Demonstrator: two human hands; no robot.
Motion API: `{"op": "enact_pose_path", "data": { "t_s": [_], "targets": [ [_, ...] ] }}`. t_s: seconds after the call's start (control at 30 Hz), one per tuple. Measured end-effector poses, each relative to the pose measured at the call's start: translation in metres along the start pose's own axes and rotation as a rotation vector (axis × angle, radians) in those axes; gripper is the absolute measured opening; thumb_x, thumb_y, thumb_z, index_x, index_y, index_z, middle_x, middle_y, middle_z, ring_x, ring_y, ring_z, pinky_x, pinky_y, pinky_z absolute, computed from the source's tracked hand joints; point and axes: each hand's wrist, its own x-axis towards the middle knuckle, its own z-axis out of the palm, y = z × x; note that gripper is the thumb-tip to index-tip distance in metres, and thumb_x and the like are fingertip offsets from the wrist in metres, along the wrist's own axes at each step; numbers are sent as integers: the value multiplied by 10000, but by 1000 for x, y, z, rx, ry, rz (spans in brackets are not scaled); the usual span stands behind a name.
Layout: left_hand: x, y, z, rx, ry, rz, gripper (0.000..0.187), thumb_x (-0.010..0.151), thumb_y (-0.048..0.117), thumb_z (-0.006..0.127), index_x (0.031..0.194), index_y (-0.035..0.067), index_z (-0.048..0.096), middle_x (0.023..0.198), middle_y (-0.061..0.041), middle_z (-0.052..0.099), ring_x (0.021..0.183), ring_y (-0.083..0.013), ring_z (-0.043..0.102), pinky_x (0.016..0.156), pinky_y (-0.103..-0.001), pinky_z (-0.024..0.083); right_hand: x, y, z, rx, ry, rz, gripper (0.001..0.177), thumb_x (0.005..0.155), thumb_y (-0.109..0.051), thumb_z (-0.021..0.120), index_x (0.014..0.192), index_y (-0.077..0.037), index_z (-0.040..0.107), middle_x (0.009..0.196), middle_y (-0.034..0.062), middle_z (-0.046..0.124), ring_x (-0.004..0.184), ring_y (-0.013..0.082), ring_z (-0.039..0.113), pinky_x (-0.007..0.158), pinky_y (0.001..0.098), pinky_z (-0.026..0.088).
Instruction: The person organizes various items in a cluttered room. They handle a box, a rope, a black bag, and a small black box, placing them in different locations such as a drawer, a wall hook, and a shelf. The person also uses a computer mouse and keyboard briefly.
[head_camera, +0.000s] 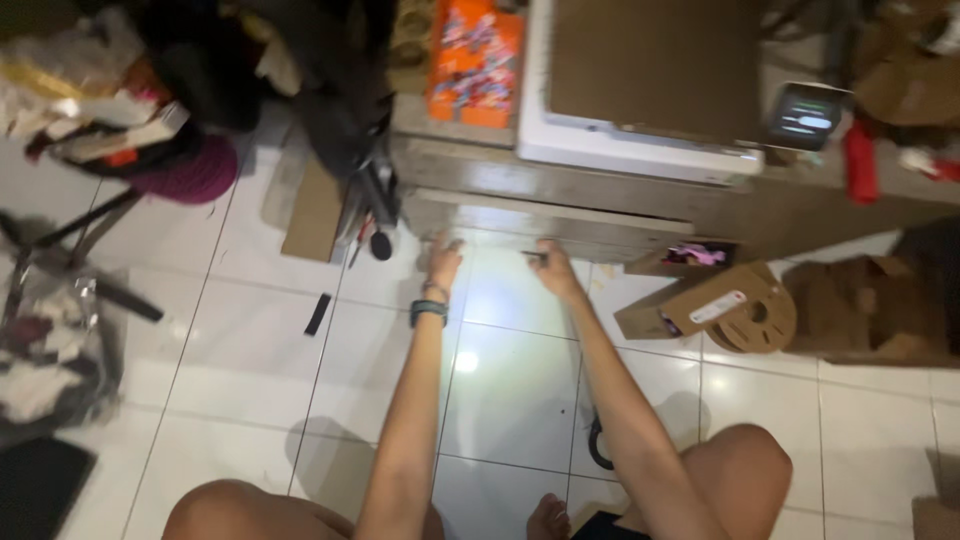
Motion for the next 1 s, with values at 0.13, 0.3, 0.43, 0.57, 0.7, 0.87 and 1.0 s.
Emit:
{"op": "enact_pose_path", "data": {
  "t_s": [0.13, 0.3, 0.43, 0.57, 0.7, 0.87, 1.0],
  "targets": [
    [0, 18, -46, -1123, 329, -332, 712, 941, 401, 587, 1529, 85, 342, 1606, -128, 340, 1457, -314, 353, 1149, -456, 354, -19, -22, -15, 224, 104, 235, 339, 883, -106, 662, 1215, -46, 630, 1229, 123, 664, 1037, 300, 636, 919, 373, 533],
    [23, 66, -101, -526, 545, 60, 754, 1059, 403, 526, 1571, -96, 284, 1671, -242, 271, 1572, -348, 233, 1288, -404, 151, -37, -64, -91, 184, 597, 48, 161, 1036, -120, 584, 1173, -46, 624, 1175, 105, 617, 1129, 244, 589, 1036, 385, 455],
    [34, 106, -124, -462, 481, -18, 725, 1071, 435, 433, 1564, -77, 290, 1632, -274, 327, 1527, -365, 302, 1254, -382, 227, -28, -85, -176, 104, 826, 209, 416, 1080, -189, 575, 1431, -41, 409, 1321, 131, 507, 1161, 248, 530, 1000, 374, 448],
    [50, 109, -139, -509, 417, -108, 798, 1048, 512, 434, 1555, -81, 268, 1606, -291, 347, 1505, -368, 336, 1243, -381, 257, 1, -79, -221, 47, 885, 60, 522, 1128, -190, 606, 1527, 6, 332, 1493, 179, 433, 1289, 285, 489, 1098, 414, 394],
    [73, 100, -131, -466, 446, -7, 853, 1047, 562, 451, 1539, -109, 260, 1631, -302, 300, 1546, -375, 252, 1268, -406, 185, 9, -62, -235, -72, 937, 12, 498, 1088, -218, 658, 1471, 3, 428, 1400, 184, 495, 1238, 298, 511, 1090, 434, 419],
    [70, 104, -128, -452, 502, -25, 872, 1040, 591, 419, 1505, -135, 293, 1564, -334, 366, 1485, -390, 331, 1244, -407, 236, 9, -69, -227, 67, 913, 148, 457, 1057, -260, 668, 1388, -8, 479, 1346, 187, 526, 1186, 290, 528, 1025, 434, 446],
    [64, 116, -136, -442, 497, -12, 871, 1053, 592, 402, 1483, -156, 282, 1539, -348, 369, 1451, -416, 346, 1209, -427, 251, 8, -80, -230, 71, 908, 191, 445, 1045, -283, 681, 1343, -11, 491, 1268, 198, 555, 1148, 300, 558, 999, 441, 462]
  ]
}}
